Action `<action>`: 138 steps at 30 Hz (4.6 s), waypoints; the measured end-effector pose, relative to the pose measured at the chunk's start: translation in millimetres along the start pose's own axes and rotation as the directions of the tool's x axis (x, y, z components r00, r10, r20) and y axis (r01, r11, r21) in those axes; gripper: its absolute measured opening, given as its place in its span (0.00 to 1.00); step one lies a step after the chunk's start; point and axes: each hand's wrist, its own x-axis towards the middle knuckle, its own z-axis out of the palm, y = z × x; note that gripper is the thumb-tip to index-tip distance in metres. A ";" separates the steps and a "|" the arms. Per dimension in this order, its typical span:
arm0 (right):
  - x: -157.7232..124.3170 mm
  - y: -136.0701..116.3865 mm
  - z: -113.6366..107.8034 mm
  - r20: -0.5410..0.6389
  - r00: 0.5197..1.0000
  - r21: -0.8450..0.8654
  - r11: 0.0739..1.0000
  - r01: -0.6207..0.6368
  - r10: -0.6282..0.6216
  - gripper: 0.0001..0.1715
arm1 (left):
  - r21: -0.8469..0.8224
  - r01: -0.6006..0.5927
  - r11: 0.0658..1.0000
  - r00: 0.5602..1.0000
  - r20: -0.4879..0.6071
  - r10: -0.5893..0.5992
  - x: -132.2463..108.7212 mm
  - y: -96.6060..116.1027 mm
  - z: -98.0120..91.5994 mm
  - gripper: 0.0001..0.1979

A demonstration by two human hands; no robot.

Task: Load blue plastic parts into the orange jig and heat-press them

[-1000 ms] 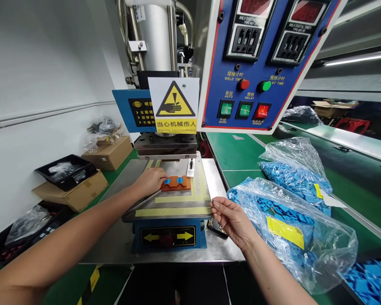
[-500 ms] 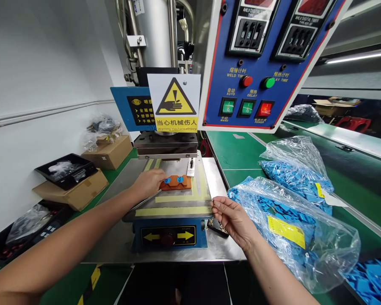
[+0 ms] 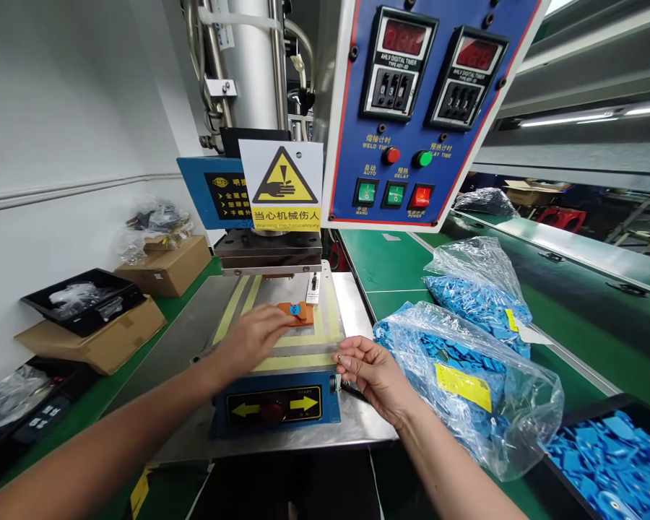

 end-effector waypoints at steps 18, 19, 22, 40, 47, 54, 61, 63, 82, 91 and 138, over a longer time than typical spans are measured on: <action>-3.1 5.5 7.1 0.100 0.992 -0.191 0.977 0.089 -0.071 0.16 | -0.454 0.017 0.891 0.997 0.074 0.019 -0.7 68.7 22.2 0.09; -3.4 5.4 8.0 0.091 0.993 -0.195 0.977 0.086 -0.069 0.16 | -0.447 0.010 0.894 0.998 0.062 0.020 -1.2 69.6 22.2 0.09; -3.5 4.4 8.5 0.066 0.996 -0.185 0.980 0.077 -0.065 0.15 | -0.442 0.021 0.897 0.999 0.043 -0.002 -3.3 70.1 20.4 0.08; 3.5 5.2 -0.2 -0.071 0.997 -0.141 0.990 -0.003 -0.007 0.15 | 0.173 0.347 0.922 0.924 0.107 -0.368 -0.1 -38.7 -15.9 0.13; 6.0 4.5 -4.9 -0.072 0.997 -0.137 0.990 0.014 -0.024 0.15 | 0.293 0.274 0.916 0.922 0.190 -0.336 10.5 -42.2 -4.1 0.14; 7.3 3.8 -6.2 -0.076 0.997 -0.129 0.992 0.010 -0.020 0.14 | 0.314 0.094 0.945 0.958 0.231 -0.172 8.2 -46.8 0.8 0.15; 6.6 1.8 -5.7 -0.102 0.995 -0.035 0.999 -0.014 0.010 0.14 | 0.342 0.108 0.933 0.953 0.232 -0.195 0.3 -42.4 3.2 0.17; 6.3 2.1 -4.9 -0.107 0.994 0.002 1.000 -0.016 0.016 0.14 | 0.343 0.140 0.929 0.946 0.231 -0.228 -0.5 -39.9 1.0 0.16; -0.6 14.7 8.2 -0.090 0.996 0.021 0.999 0.032 -0.030 0.16 | -0.048 -0.142 0.989 0.985 -0.106 0.136 1.8 73.5 40.0 0.07; -5.9 -4.9 -1.9 -0.044 0.998 -0.408 0.912 0.031 -0.054 0.14 | -0.053 -0.058 0.997 0.992 -0.119 0.052 3.5 48.6 29.4 0.07; 7.0 45.3 -54.3 0.103 0.994 -0.978 -0.177 0.108 0.038 0.15 | 0.346 0.218 0.913 0.932 0.204 -0.300 38.4 -21.9 28.7 0.16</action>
